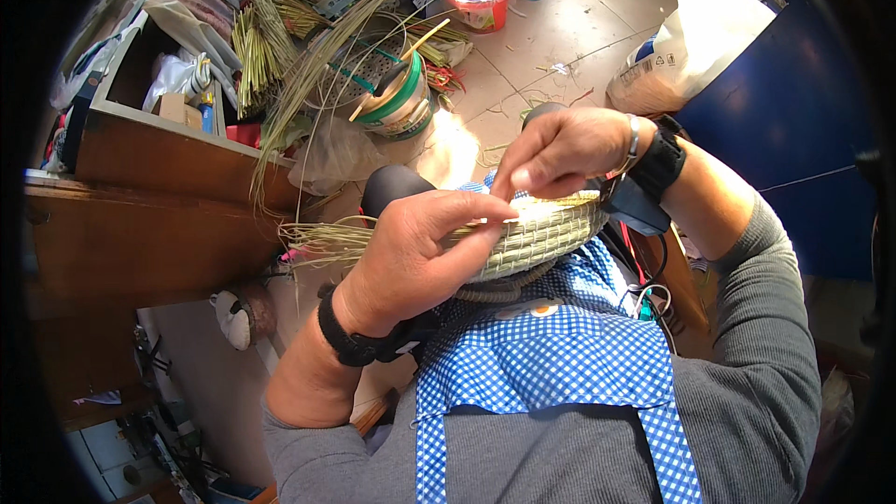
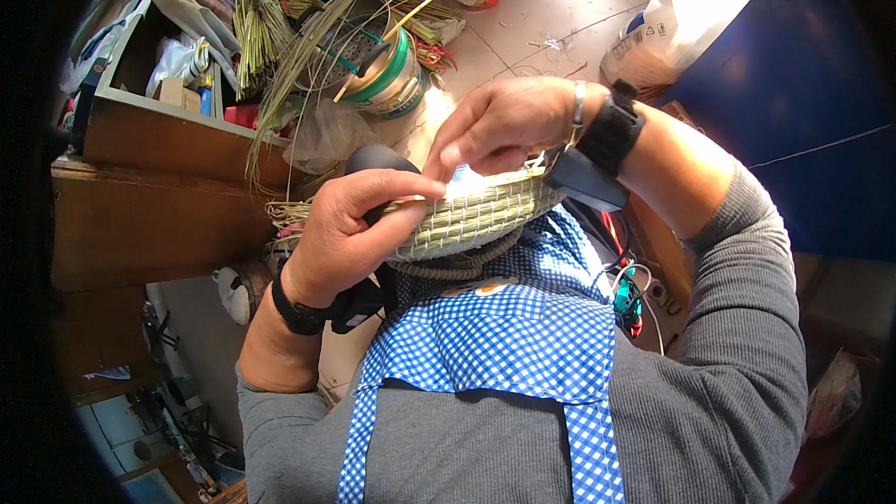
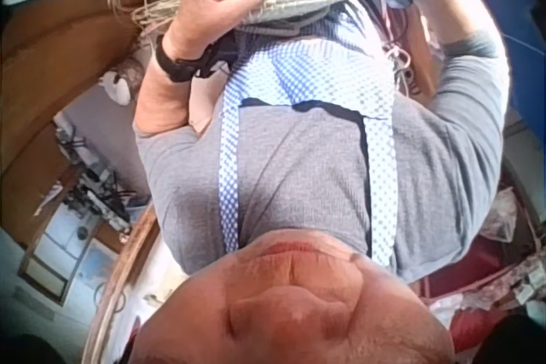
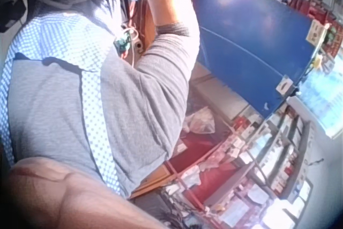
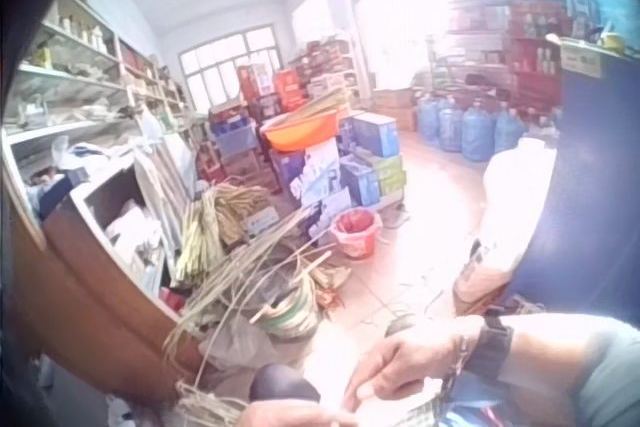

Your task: The person weaves a small basket by hand using dried plant fibers, repeatedly threading strands through the rim and tightening the weave. The person occasionally lifts the basket to check its shape and continues weaving around the circumference.

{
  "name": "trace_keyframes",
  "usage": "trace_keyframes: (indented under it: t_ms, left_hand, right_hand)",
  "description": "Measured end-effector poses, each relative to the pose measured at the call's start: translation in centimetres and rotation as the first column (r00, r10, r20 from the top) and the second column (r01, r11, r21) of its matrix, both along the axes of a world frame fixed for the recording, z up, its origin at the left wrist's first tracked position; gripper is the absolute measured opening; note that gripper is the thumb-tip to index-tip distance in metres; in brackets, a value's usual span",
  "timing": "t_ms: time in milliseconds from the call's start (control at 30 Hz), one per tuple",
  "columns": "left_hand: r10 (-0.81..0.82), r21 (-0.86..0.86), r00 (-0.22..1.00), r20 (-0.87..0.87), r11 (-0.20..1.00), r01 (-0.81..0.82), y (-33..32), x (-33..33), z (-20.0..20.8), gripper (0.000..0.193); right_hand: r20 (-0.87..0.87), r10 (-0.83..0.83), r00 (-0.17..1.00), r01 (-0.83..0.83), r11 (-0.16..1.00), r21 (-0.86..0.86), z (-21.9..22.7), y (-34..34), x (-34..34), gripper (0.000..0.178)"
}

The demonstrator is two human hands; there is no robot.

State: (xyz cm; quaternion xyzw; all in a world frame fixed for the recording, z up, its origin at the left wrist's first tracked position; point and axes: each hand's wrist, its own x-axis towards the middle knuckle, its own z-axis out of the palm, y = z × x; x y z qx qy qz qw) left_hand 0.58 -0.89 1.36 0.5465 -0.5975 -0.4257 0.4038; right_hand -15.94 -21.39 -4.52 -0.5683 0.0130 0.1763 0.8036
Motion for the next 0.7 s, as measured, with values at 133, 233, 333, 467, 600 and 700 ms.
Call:
trace_keyframes:
  t_ms: [133, 233, 333, 467, 600, 700]
  left_hand:
    - [-0.095, -0.083, 0.993, 0.071, 0.991, 0.101, 0.2, 0.4, 0.0, 0.026]
    - [-0.032, -0.027, 0.993, 0.11, 0.999, 0.035, 0.5, 0.5, 0.2, 0.021]
    - [0.005, -0.013, 0.995, 0.098, 1.0, -0.003, 0.4, 0.4, 0.2, 0.017]
    - [0.011, -0.057, 0.994, 0.107, 0.998, -0.005, -0.2, 0.3, 0.1, 0.021]
    - [-0.077, -0.166, 0.965, 0.252, 0.979, 0.122, -0.3, 0.5, 0.1, 0.027]
    - [-0.073, -0.188, 0.952, 0.297, 0.973, 0.134, -0.1, 0.5, -0.2, 0.029]
  right_hand:
    - [-0.094, 0.209, 0.973, -0.213, 0.977, -0.028, -0.6, 0.1, 1.1, 0.024]
    - [-0.085, 0.201, 0.976, -0.215, 0.949, -0.23, -0.1, -0.8, 0.9, 0.021]
    - [0.146, 0.018, 0.989, -0.004, 0.995, -0.097, 1.3, -0.7, 0.3, 0.024]
    - [0.148, -0.467, 0.872, 0.39, 0.844, 0.368, 3.0, 2.8, 0.5, 0.025]
    - [-0.069, -0.441, 0.895, 0.413, 0.759, 0.503, 3.5, 4.9, 2.5, 0.027]
    - [-0.072, -0.498, 0.864, 0.478, 0.769, 0.423, 3.5, 5.0, 4.0, 0.027]
